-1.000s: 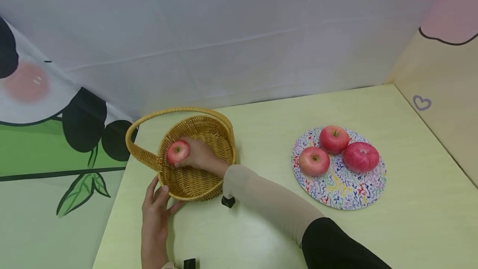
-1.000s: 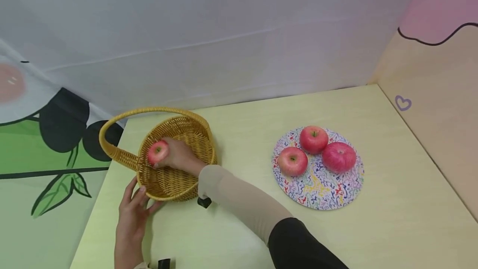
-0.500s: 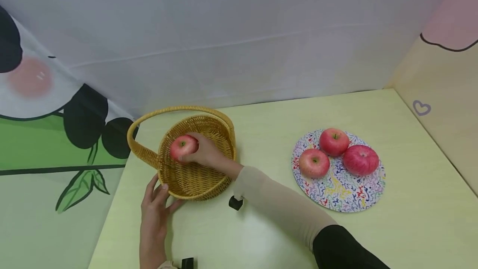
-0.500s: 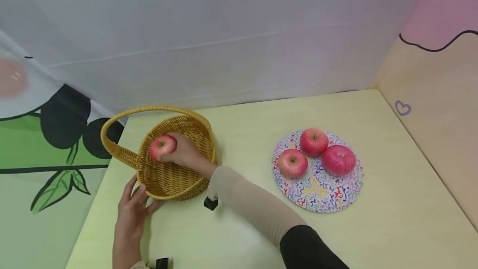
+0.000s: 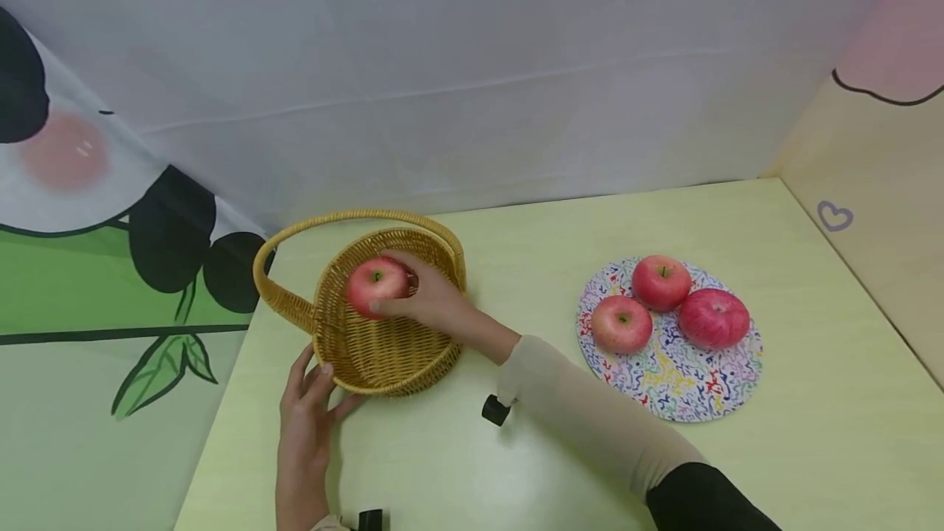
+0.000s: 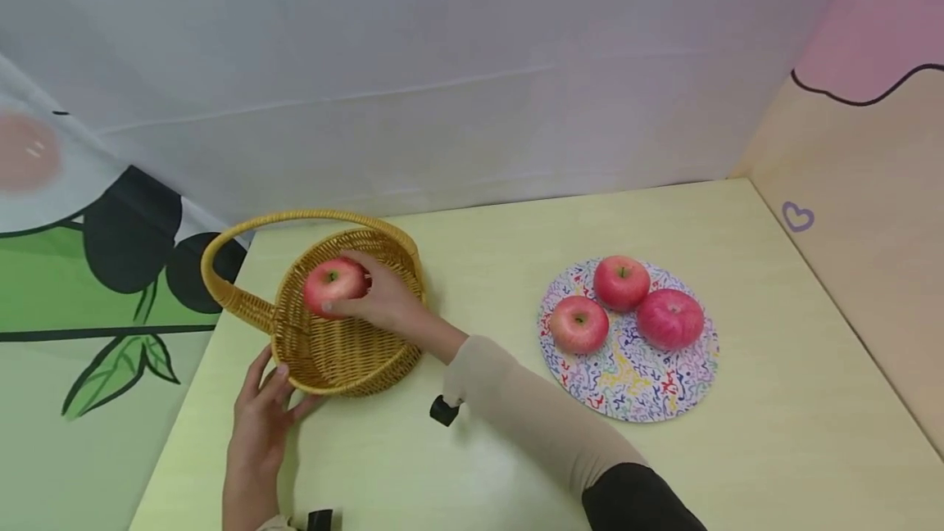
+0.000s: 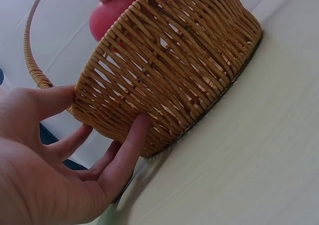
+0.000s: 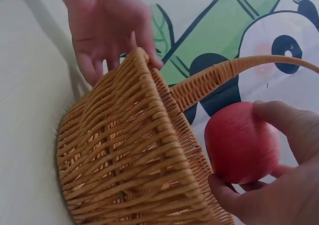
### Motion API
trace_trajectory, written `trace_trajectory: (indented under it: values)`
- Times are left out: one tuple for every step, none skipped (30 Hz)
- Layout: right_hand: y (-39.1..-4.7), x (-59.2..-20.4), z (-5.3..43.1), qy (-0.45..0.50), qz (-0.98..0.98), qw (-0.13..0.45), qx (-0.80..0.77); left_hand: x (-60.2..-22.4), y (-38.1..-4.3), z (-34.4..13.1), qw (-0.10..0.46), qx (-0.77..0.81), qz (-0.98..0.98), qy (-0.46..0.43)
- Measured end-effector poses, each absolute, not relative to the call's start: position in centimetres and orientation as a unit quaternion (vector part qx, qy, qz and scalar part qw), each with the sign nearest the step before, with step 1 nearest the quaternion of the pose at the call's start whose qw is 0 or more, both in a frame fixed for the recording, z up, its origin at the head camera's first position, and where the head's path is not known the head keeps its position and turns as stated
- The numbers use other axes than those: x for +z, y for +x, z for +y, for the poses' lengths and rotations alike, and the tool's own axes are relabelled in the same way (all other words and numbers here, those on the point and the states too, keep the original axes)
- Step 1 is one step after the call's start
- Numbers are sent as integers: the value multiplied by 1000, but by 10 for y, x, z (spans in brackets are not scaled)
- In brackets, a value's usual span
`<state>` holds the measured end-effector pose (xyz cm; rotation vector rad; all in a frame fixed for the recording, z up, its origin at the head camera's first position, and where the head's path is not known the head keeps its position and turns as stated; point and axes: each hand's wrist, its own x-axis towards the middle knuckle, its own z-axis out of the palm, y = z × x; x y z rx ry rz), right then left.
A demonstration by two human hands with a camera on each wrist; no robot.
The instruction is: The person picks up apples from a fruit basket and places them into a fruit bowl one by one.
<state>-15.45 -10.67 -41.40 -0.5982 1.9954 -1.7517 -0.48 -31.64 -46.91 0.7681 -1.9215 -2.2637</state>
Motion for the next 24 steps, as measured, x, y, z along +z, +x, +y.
trace_trajectory:
  values:
    - [-154,-413,-104,-217,711,209,-636,-469,-5,-316,37,-738,-626,250]
    - [-152,-411,-101,-219,707,208,-639,-469,-4,-316,37,-738,-624,252]
    - [-151,-410,-99,-222,704,207,-642,-469,-4,-316,37,-738,-624,254]
    - [-150,-408,-96,-225,700,207,-646,-470,-4,-316,37,-738,-623,256]
    - [-149,-406,-94,-227,696,209,-649,-470,-4,-316,38,-739,-621,258]
    - [-148,-405,-91,-231,694,209,-650,-469,-4,-316,38,-738,-622,259]
    - [-147,-404,-88,-234,691,210,-651,-469,-4,-316,39,-738,-621,260]
    - [-146,-402,-86,-237,691,210,-651,-469,-4,-316,39,-737,-623,259]
    - [-145,-401,-83,-239,688,212,-651,-469,-4,-316,37,-737,-623,259]
    - [-144,-400,-80,-242,688,213,-650,-468,-4,-316,36,-737,-623,259]
    - [-143,-400,-78,-244,686,215,-651,-468,-4,-316,35,-737,-623,259]
    - [-142,-399,-75,-247,685,216,-651,-468,-4,-315,33,-737,-623,260]
    - [-141,-398,-72,-250,684,216,-651,-467,-5,-315,32,-737,-622,262]
    - [-140,-397,-69,-252,683,217,-650,-467,-5,-315,30,-736,-623,264]
    - [-138,-396,-66,-252,683,217,-650,-467,-6,-315,31,-736,-621,268]
    - [-137,-395,-62,-254,685,216,-649,-467,-6,-315,30,-735,-621,269]
    - [-135,-393,-59,-253,685,215,-648,-467,-6,-314,31,-735,-621,269]
    - [-133,-392,-55,-254,686,214,-647,-467,-6,-315,31,-736,-620,270]
    - [-132,-390,-51,-255,686,214,-647,-467,-6,-315,31,-736,-621,270]
    - [-130,-389,-47,-255,685,214,-648,-467,-6,-315,31,-736,-620,270]
    - [-129,-388,-44,-256,682,216,-651,-467,-6,-315,31,-737,-620,269]
    - [-127,-387,-40,-258,678,216,-653,-467,-6,-315,30,-737,-619,269]
    - [-126,-387,-37,-256,673,219,-658,-467,-6,-315,29,-737,-620,269]
    - [-125,-387,-33,-255,668,222,-663,-467,-6,-316,28,-737,-620,269]
